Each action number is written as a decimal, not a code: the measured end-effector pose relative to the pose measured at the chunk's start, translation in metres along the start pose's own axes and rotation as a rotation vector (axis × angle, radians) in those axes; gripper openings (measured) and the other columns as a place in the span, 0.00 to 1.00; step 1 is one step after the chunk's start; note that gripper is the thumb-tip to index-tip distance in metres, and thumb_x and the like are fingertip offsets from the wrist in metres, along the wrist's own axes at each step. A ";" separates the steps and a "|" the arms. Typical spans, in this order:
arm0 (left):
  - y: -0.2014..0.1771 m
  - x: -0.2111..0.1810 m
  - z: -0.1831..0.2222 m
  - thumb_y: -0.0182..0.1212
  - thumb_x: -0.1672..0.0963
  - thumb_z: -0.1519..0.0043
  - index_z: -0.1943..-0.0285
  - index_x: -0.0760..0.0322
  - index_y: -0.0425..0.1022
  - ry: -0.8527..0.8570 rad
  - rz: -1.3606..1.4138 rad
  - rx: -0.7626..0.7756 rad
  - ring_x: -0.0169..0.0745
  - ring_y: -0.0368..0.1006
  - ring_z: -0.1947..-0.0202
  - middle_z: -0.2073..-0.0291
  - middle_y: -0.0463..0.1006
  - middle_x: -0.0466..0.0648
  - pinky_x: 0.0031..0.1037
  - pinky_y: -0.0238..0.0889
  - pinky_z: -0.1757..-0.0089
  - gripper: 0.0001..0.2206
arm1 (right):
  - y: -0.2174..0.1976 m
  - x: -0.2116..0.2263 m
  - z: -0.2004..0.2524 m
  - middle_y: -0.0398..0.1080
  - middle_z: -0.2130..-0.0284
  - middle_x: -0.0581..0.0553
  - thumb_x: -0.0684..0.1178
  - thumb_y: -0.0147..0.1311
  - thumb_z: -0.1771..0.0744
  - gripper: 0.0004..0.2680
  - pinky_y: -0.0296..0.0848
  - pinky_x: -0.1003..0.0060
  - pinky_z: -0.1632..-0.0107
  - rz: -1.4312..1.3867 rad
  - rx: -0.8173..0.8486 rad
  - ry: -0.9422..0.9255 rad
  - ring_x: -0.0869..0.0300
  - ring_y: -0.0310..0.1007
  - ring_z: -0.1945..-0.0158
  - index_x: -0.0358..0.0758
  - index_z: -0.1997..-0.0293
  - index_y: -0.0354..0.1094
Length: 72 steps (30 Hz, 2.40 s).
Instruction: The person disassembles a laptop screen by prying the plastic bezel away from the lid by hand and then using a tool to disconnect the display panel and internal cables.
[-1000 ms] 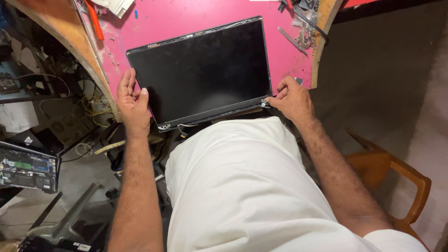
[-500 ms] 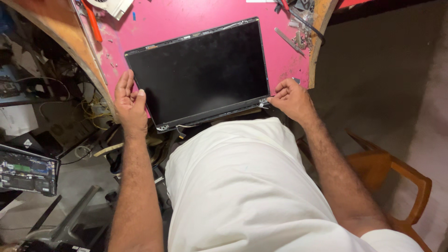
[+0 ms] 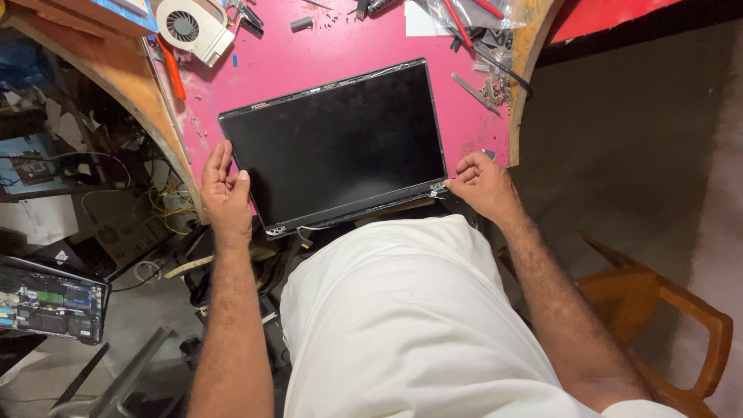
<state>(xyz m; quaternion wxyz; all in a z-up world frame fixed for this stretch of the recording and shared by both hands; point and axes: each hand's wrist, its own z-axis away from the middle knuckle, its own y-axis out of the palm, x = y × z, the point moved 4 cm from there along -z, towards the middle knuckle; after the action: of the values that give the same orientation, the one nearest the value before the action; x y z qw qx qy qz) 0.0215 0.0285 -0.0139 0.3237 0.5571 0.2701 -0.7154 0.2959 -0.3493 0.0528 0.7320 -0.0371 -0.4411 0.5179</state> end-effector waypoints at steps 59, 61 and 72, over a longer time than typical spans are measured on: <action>-0.005 0.004 0.000 0.51 0.68 0.35 0.23 0.70 0.57 -0.038 0.069 0.023 0.40 0.62 0.27 0.24 0.61 0.61 0.17 0.63 0.46 0.28 | 0.002 -0.020 -0.018 0.76 0.74 0.47 0.40 0.60 0.34 0.05 0.80 0.71 0.64 -0.326 0.138 0.032 0.66 0.78 0.69 0.32 0.59 0.66; -0.005 0.005 0.000 0.51 0.68 0.35 0.23 0.70 0.57 -0.040 0.069 0.021 0.40 0.61 0.27 0.24 0.61 0.61 0.17 0.63 0.46 0.28 | 0.001 -0.017 -0.014 0.75 0.75 0.47 0.40 0.62 0.35 0.07 0.76 0.72 0.65 -0.278 0.127 0.002 0.67 0.76 0.70 0.33 0.60 0.66; -0.007 0.009 -0.001 0.52 0.68 0.36 0.24 0.71 0.58 -0.002 0.084 0.018 0.44 0.61 0.26 0.25 0.63 0.61 0.21 0.62 0.44 0.28 | 0.003 0.004 -0.004 0.74 0.77 0.48 0.48 0.75 0.43 0.17 0.72 0.66 0.66 0.151 -0.060 -0.024 0.64 0.73 0.72 0.37 0.61 0.67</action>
<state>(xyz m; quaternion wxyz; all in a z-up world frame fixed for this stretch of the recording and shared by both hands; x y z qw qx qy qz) 0.0157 0.0322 -0.0227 0.3488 0.5701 0.2396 -0.7042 0.2965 -0.3429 0.0516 0.6840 -0.0859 -0.4614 0.5585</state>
